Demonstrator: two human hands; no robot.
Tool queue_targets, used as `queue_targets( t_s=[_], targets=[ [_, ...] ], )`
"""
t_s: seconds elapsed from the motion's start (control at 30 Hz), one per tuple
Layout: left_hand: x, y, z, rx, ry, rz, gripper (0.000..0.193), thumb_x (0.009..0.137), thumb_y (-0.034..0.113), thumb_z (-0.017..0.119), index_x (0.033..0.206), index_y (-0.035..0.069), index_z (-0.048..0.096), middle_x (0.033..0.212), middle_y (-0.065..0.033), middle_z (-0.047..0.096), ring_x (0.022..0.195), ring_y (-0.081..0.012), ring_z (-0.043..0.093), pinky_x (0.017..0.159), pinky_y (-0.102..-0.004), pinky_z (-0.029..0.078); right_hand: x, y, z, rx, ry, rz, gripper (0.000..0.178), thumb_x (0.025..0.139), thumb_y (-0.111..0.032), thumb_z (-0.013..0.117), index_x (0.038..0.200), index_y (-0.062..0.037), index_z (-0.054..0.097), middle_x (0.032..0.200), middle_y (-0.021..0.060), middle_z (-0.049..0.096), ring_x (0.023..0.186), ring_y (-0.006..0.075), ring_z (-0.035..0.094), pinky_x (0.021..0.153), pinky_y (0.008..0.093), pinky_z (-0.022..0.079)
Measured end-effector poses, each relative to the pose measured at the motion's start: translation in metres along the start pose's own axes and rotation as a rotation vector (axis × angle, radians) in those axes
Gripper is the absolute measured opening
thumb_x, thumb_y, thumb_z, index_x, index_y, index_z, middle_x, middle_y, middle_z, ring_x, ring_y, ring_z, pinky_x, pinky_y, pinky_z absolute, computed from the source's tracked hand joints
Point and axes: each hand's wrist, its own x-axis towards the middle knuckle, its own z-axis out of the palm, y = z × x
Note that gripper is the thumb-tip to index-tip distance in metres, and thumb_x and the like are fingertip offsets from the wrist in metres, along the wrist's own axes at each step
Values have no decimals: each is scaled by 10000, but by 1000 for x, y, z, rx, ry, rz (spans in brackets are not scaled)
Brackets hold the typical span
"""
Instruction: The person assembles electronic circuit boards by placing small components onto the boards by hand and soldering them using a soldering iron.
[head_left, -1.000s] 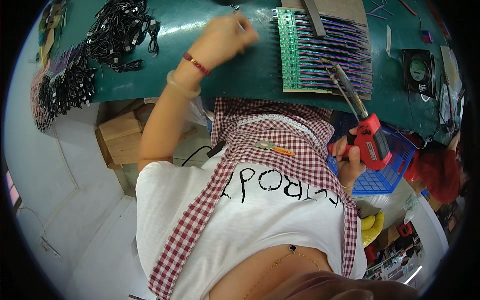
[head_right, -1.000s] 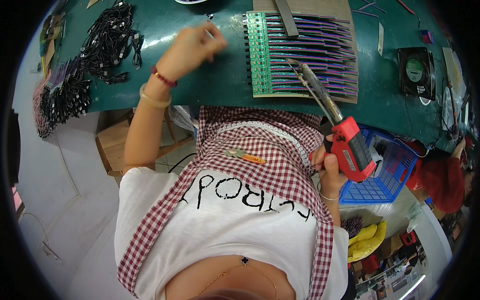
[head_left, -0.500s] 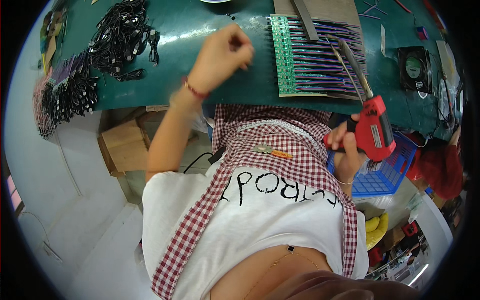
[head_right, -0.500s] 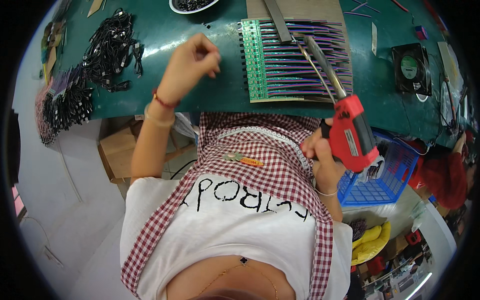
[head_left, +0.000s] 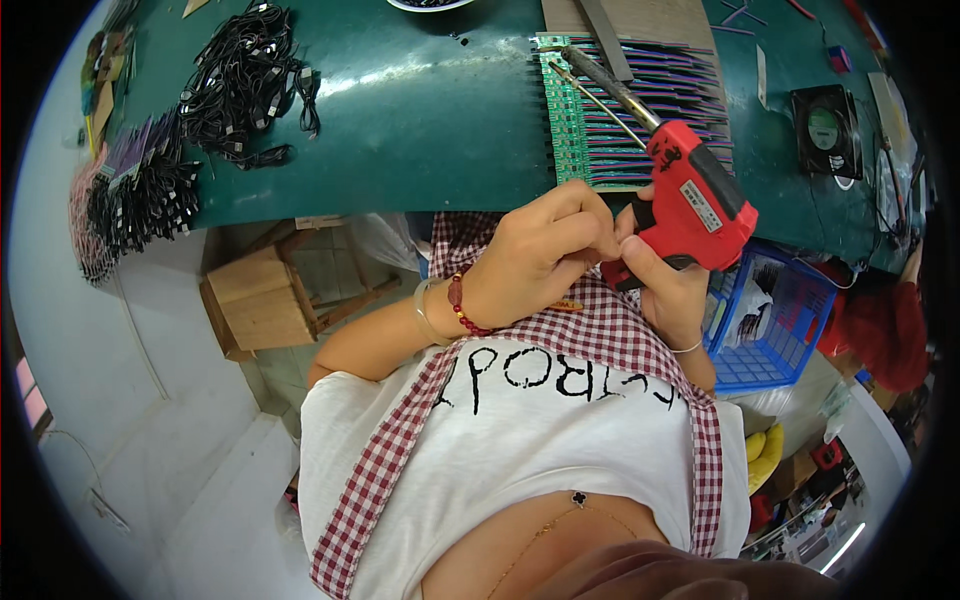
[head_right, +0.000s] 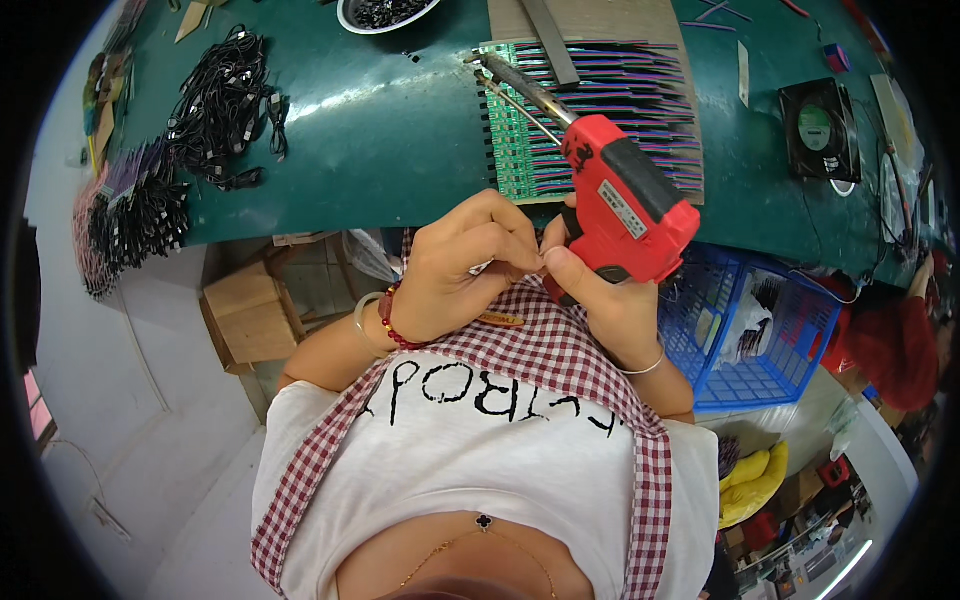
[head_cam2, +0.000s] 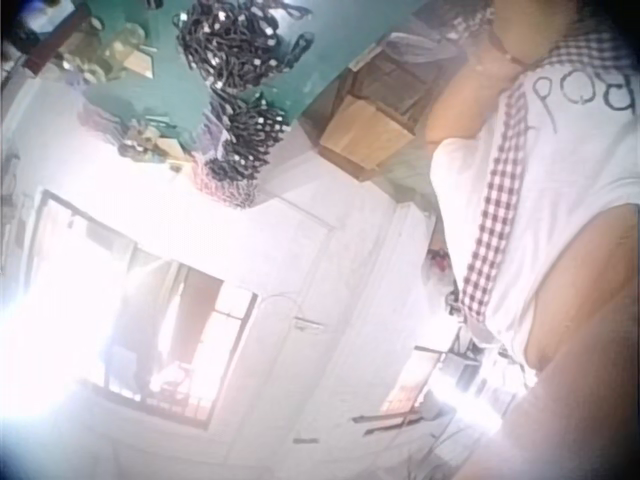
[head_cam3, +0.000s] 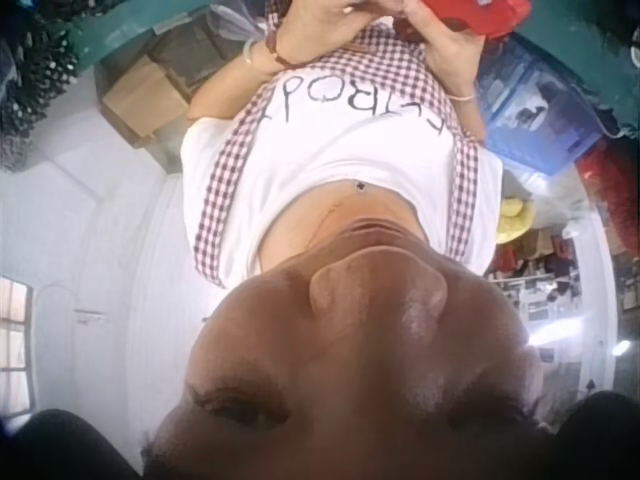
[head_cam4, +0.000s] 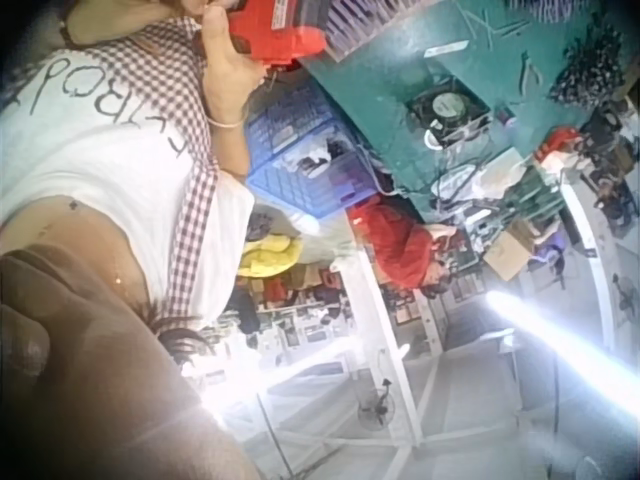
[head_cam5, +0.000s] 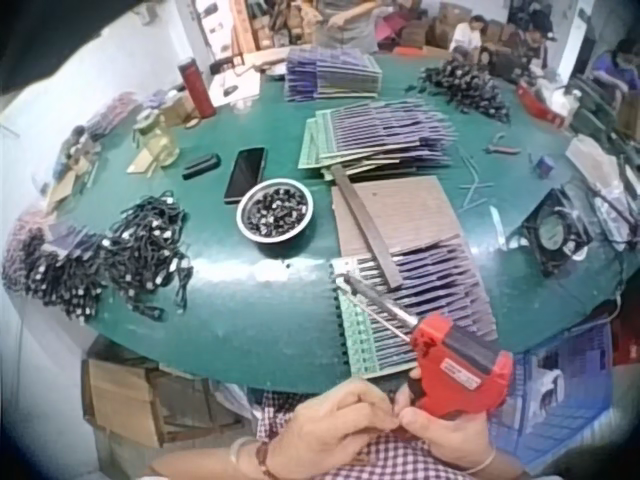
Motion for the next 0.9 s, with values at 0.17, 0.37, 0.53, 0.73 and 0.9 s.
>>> queue_targets(
  t_s=[0.17, 0.37, 0.53, 0.73, 0.9],
  targets=[
    [0, -3, -1, 37, -33, 50, 227, 662, -139, 609, 837, 6, 596, 852, -92, 557, 749, -184, 578, 600, -273, 468, -2, 1, -2, -14, -24, 31, 440, 797, 21, 589, 1188, 12, 387, 826, 55, 552, 735, 114, 534, 648, 244, 445],
    [-5, 1, -8, 28, -93, -265, 133, 733, -18, 620, 864, -22, 599, 787, -96, 608, 676, -188, 612, 603, -261, 486, -2, 3, -1, -254, -37, 11, 206, 810, -4, 590, 1010, -23, 540, 808, 8, 547, 707, 71, 510, 625, 232, 425],
    [-2, -1, -16, 58, -182, -438, 106, 759, 30, 602, 838, -38, 584, 690, -77, 611, 603, -132, 592, 559, -242, 476, -3, 20, -5, -490, -74, -105, 94, 834, -36, 585, 927, -30, 576, 813, -16, 551, 737, 61, 523, 643, 227, 426],
    [11, -37, -42, -346, -146, -847, 110, 820, 91, 549, 782, -13, 539, 661, -48, 588, 518, -47, 504, 457, -169, 378, -17, 17, -33, -358, 1, -37, 366, 862, -127, 576, 1177, 28, 474, 764, 65, 566, 674, 118, 538, 641, 253, 452],
    [16, -54, -43, -347, -219, -952, 111, 815, 105, 556, 764, 7, 539, 664, -52, 593, 512, -48, 511, 449, -168, 379, -56, 34, -70, -239, 85, 27, 476, 861, -302, 594, 1180, 24, 458, 661, 63, 522, 580, 126, 482, 554, 258, 413]
  ],
)
